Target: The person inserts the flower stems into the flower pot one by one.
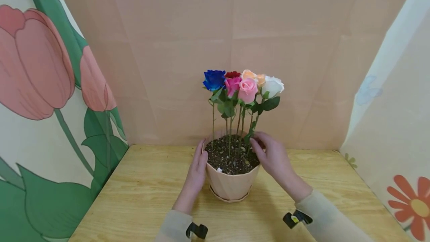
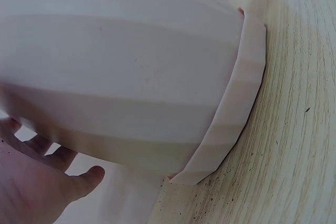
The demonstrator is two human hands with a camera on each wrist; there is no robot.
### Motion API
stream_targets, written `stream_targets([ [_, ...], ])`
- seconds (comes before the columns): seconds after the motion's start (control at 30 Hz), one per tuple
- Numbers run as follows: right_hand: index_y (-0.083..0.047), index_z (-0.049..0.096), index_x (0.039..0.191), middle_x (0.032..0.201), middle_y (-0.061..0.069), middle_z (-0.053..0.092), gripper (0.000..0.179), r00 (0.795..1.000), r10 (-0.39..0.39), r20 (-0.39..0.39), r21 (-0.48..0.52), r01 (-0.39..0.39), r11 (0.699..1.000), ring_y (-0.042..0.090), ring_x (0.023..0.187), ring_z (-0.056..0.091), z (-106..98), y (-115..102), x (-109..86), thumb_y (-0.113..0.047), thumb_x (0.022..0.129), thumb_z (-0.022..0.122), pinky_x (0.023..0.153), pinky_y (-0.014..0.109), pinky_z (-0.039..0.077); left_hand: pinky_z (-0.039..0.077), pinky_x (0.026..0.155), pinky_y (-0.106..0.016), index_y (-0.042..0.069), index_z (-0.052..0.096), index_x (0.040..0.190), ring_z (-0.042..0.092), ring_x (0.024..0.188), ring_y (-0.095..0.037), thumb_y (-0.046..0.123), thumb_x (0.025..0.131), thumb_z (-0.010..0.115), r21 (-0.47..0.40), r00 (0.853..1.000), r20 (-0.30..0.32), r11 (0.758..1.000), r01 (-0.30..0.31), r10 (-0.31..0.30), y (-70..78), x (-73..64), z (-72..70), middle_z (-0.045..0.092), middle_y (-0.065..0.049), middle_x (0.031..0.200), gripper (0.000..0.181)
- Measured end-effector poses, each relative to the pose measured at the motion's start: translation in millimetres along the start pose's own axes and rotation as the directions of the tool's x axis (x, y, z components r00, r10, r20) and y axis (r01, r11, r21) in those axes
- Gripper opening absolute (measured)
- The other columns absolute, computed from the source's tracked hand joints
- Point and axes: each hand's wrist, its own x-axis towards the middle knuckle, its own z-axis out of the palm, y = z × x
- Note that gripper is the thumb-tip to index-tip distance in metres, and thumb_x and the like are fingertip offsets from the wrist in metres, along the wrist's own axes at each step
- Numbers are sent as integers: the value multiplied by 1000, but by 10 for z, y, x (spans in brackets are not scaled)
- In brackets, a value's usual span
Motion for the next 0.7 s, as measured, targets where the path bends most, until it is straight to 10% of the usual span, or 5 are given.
stream_targets([
  [0.7, -7, 75, 99, 78, -8, 64, 10, 998, -52, -30, -48, 51, 998, 8, 65, 59, 11, -31, -28, -9, 109, 72, 57, 32, 51, 17, 130, -72, 33, 22, 178, 19, 166, -41, 47, 122, 32, 8, 1000, -3, 1000, -20, 20, -26, 6, -9, 21, -3, 183, 59],
])
